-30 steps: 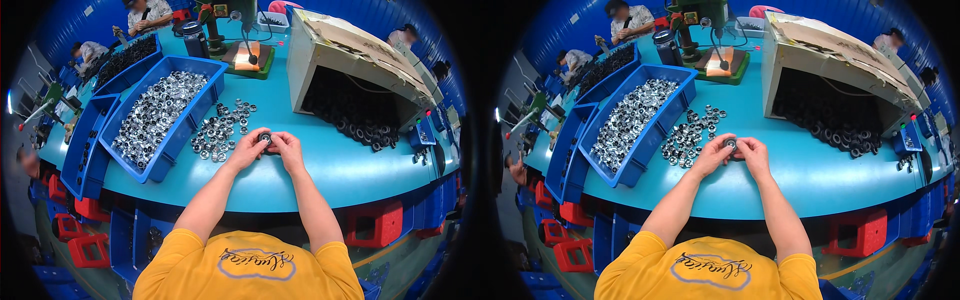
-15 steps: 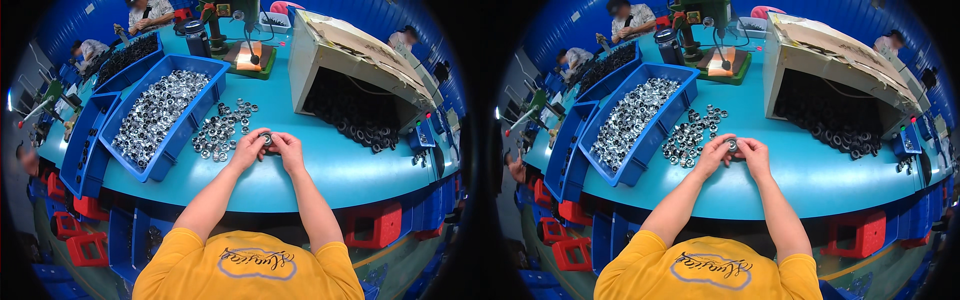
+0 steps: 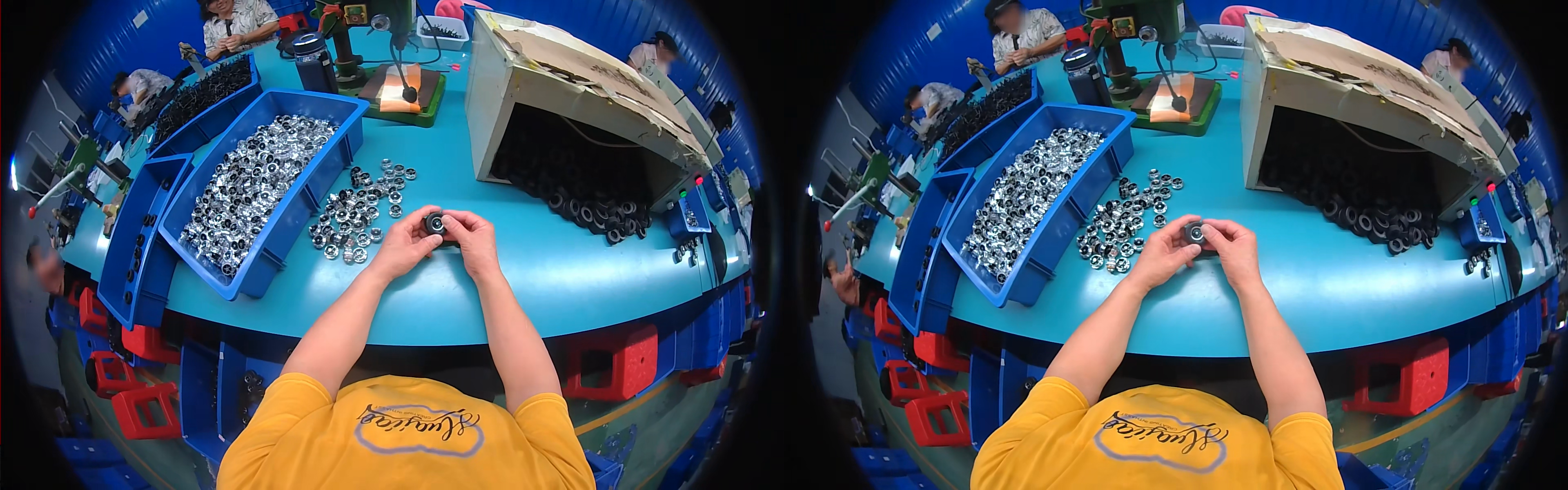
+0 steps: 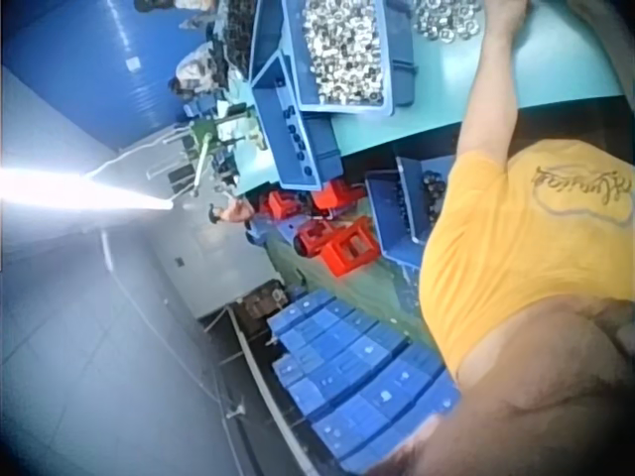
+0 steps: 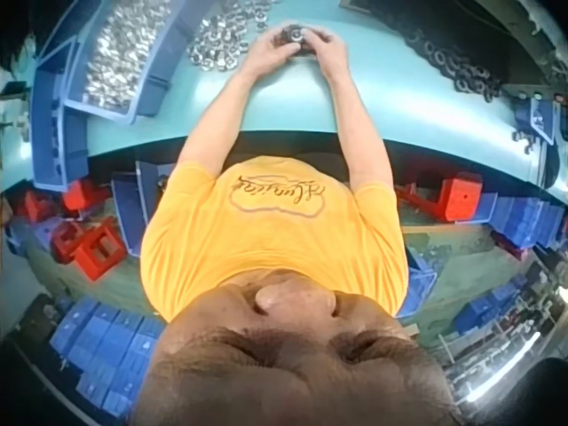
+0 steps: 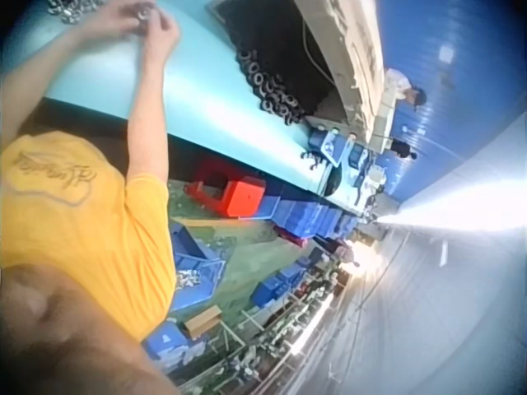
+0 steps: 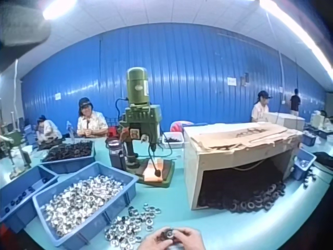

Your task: Assembling toy wheels by manually pressing tires onto hubs.

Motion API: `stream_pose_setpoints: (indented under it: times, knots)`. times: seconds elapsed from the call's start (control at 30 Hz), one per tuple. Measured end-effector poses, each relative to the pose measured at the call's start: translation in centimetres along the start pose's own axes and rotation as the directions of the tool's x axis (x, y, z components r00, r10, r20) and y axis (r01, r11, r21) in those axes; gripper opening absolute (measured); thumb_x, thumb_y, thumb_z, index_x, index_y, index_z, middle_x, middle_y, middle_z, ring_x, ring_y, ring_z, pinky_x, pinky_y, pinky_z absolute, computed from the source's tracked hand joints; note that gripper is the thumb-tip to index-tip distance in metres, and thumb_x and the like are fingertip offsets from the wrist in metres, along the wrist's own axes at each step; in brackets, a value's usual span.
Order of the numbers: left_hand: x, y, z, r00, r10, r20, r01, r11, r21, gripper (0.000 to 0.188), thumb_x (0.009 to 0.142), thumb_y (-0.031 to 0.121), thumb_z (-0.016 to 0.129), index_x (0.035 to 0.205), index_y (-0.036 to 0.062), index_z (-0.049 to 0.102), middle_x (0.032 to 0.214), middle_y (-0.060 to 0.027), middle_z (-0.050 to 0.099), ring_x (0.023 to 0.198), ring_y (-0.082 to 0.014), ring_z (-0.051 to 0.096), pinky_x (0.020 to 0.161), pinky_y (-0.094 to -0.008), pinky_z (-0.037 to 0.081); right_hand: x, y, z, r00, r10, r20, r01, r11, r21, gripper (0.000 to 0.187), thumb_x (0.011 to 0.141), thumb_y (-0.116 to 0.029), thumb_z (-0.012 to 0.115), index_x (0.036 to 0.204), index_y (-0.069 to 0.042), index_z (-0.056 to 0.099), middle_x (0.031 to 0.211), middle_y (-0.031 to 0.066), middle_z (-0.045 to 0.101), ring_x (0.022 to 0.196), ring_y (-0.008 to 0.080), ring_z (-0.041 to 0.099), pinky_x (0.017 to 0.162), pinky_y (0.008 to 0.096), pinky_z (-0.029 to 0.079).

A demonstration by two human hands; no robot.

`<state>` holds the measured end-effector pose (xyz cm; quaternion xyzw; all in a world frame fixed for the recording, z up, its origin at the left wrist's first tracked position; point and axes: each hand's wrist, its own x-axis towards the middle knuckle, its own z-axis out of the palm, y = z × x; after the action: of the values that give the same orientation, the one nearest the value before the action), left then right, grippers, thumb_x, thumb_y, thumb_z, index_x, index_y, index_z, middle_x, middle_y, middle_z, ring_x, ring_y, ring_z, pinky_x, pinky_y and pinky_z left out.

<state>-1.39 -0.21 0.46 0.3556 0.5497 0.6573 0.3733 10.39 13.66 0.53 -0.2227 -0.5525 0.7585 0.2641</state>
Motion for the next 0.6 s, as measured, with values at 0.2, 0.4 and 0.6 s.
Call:
stream_pose_setpoints:
  times: [0.2, 0.4, 0.6]
  knots:
    - [0.1, 0.3, -0.1, 0.991, -0.096, -0.089, 0.089, 0.993, -0.076, 0.035, 0.094, 0.001, 0.069, 0.127, 0.0035, 0.057, 0.094, -0.0048, 0.068, 0.078, -0.009, 0.064, 0.058, -0.0264, 0.055, -0.3, 0.2, 0.5, 0.998, -0.049, 0.026, 0.051, 0.992, -0.116, 0.019, 0.094, -0.013, 0.079, 0.108, 0.0, 0.079, 0.1, 0.006, 0.076, 0.081, 0.0102, 0.066, 0.07, 0.0248, 0.055]
    - [0.1, -0.3, 0.8, 0.983, -0.05, -0.174, 0.066, 0.994, 0.089, 0.032, 0.095, 0.002, 0.068, 0.126, 0.0032, 0.058, 0.092, -0.0025, 0.066, 0.076, -0.0062, 0.061, 0.055, -0.0249, 0.052, -0.4, 0.8, 0.8, 0.994, -0.104, -0.017, 0.098, 0.974, -0.203, 0.018, 0.093, -0.013, 0.08, 0.107, -0.002, 0.08, 0.095, 0.004, 0.075, 0.077, 0.0092, 0.064, 0.067, 0.0241, 0.053]
    - [-0.2, 0.1, 0.6, 0.998, -0.033, -0.046, 0.034, 0.999, 0.007, 0.048, 0.097, 0.002, 0.066, 0.144, 0.0024, 0.054, 0.11, -0.0052, 0.068, 0.086, -0.0098, 0.065, 0.069, -0.0271, 0.058, 0.1, 1.0, 0.3, 0.998, 0.005, -0.068, -0.006, 1.0, -0.009, 0.02, 0.097, -0.016, 0.077, 0.109, 0.0, 0.077, 0.095, 0.0053, 0.075, 0.077, 0.0096, 0.066, 0.064, 0.0236, 0.055]
